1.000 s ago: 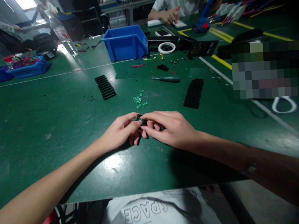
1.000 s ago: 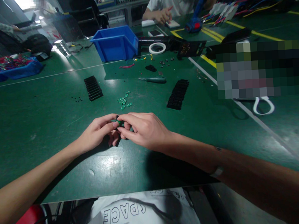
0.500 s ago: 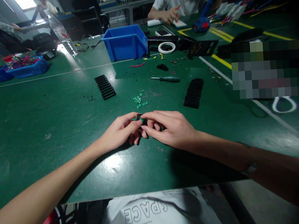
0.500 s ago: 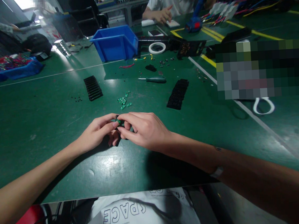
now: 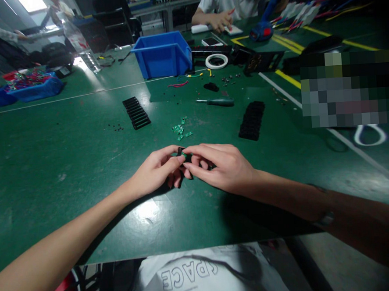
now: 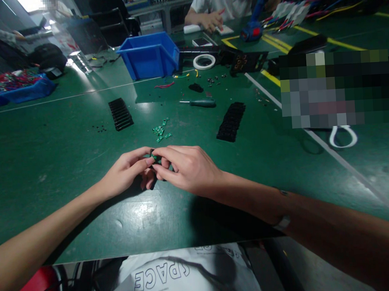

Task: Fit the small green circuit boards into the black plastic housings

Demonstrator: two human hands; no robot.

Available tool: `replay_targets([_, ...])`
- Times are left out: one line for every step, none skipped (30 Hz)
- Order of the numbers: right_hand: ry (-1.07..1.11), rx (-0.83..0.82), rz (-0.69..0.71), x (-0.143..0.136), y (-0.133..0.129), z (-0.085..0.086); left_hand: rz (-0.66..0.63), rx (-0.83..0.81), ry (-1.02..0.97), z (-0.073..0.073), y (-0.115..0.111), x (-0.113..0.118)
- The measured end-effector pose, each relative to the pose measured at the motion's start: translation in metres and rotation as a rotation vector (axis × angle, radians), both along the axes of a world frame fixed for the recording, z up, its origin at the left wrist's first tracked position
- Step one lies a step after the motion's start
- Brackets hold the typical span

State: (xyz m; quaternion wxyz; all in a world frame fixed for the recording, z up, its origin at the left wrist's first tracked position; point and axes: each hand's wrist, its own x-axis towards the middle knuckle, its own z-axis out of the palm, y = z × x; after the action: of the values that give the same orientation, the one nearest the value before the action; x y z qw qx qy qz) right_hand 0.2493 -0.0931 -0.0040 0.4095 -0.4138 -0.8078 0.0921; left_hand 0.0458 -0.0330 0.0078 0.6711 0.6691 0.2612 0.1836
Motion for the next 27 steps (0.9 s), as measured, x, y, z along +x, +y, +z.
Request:
replay_targets([-0.001,0.002,0.0,-0.0001,-0.0001,0.0001,0.001,-0.002,-0.001,0.0,-0.0001,0.0])
replay_targets([-0.001,0.005,-0.001,-0.0002,-0.0002,0.0001,0.002,-0.004,-0.002,-0.0001,-0.0001,-0.0001])
replay_targets([-0.001,0.008,0.0,-0.0003,-0.0002,0.0002,0.003,-0.006,-0.003,-0.0003,-0.0001,-0.0001])
replay_targets([0.0,0.01,0.0,-0.0003,-0.0002,0.0002,0.004,-0.007,-0.004,-0.0006,-0.0001,0.0])
replay_targets([-0.001,0.011,0.001,-0.0003,-0.0001,0.0002,0.004,-0.008,-0.006,-0.0009,-0.0001,0.0])
replay_targets([-0.001,0.01,0.001,-0.0002,0.0,0.0002,0.004,-0.009,-0.008,-0.0013,0.0,0.0])
replay_targets([-0.001,0.009,0.001,-0.0002,0.0001,0.0003,0.003,-0.011,-0.009,-0.0016,0.0001,0.0])
replay_targets([-0.002,0.007,-0.001,-0.0001,0.0001,0.0005,0.002,-0.012,-0.011,-0.0019,0.0002,0.0001])
replay_targets([-0.003,0.005,-0.004,-0.0001,0.0001,0.0007,0.002,-0.013,-0.012,-0.0021,0.0003,0.0001])
replay_targets([-0.004,0.004,-0.006,-0.0002,0.0001,0.0009,0.003,-0.014,-0.013,-0.0022,0.0004,0.0002])
replay_targets([-0.007,0.002,-0.006,-0.0002,0.0,0.0011,0.003,-0.013,-0.015,-0.0022,0.0004,0.0003])
replay_targets([-0.008,0.002,-0.007,-0.0003,-0.0001,0.0013,0.004,-0.013,-0.016,-0.0022,0.0004,0.0004])
replay_targets([-0.01,0.002,-0.006,-0.0004,-0.0002,0.0015,0.005,-0.011,-0.017,-0.002,0.0003,0.0005])
replay_targets([-0.012,0.003,-0.005,-0.0005,-0.0002,0.0016,0.006,-0.008,-0.015,-0.0019,0.0002,0.0006])
replay_targets([-0.013,0.005,-0.006,-0.0005,-0.0003,0.0017,0.007,-0.006,-0.013,-0.0017,0.0001,0.0007])
replay_targets([-0.014,0.007,-0.007,-0.0006,-0.0003,0.0017,0.008,-0.005,-0.01,-0.0015,0.0,0.0008])
replay_targets([-0.014,0.009,-0.01,-0.0007,-0.0003,0.0017,0.009,-0.005,-0.008,-0.0014,-0.0001,0.0009])
replay_targets([-0.015,0.01,-0.012,-0.0008,-0.0003,0.0017,0.01,-0.005,-0.007,-0.0012,-0.0003,0.0009])
replay_targets([-0.015,0.011,-0.012,-0.0008,-0.0003,0.0016,0.01,-0.007,-0.006,-0.0011,-0.0004,0.0009])
replay_targets([-0.015,0.013,-0.011,-0.0009,-0.0003,0.0015,0.011,-0.009,-0.006,-0.001,-0.0005,0.0009])
replay_targets([-0.016,0.013,-0.009,-0.0009,-0.0003,0.0014,0.009,-0.009,-0.005,-0.0009,-0.0006,0.0008])
replay_targets([-0.018,0.014,-0.008,-0.0009,-0.0003,0.0013,0.009,-0.009,-0.004,-0.0007,-0.0007,0.0007])
replay_targets([-0.02,0.016,-0.007,-0.0008,-0.0002,0.0012,0.009,-0.008,-0.003,-0.0007,-0.0008,0.0006])
replay_targets([-0.023,0.018,-0.006,-0.0006,-0.0001,0.001,0.009,-0.006,-0.001,-0.0006,-0.0008,0.0006])
replay_targets([-0.027,0.02,-0.006,-0.0004,0.0,0.0009,0.01,-0.005,-0.001,-0.0005,-0.0009,0.0006])
replay_targets([-0.03,0.022,-0.006,-0.0002,0.0001,0.0007,0.011,-0.004,0.001,-0.0005,-0.0009,0.0006])
replay_targets([-0.034,0.025,-0.004,0.0,0.0002,0.0005,0.012,-0.002,0.003,-0.0005,-0.001,0.0007])
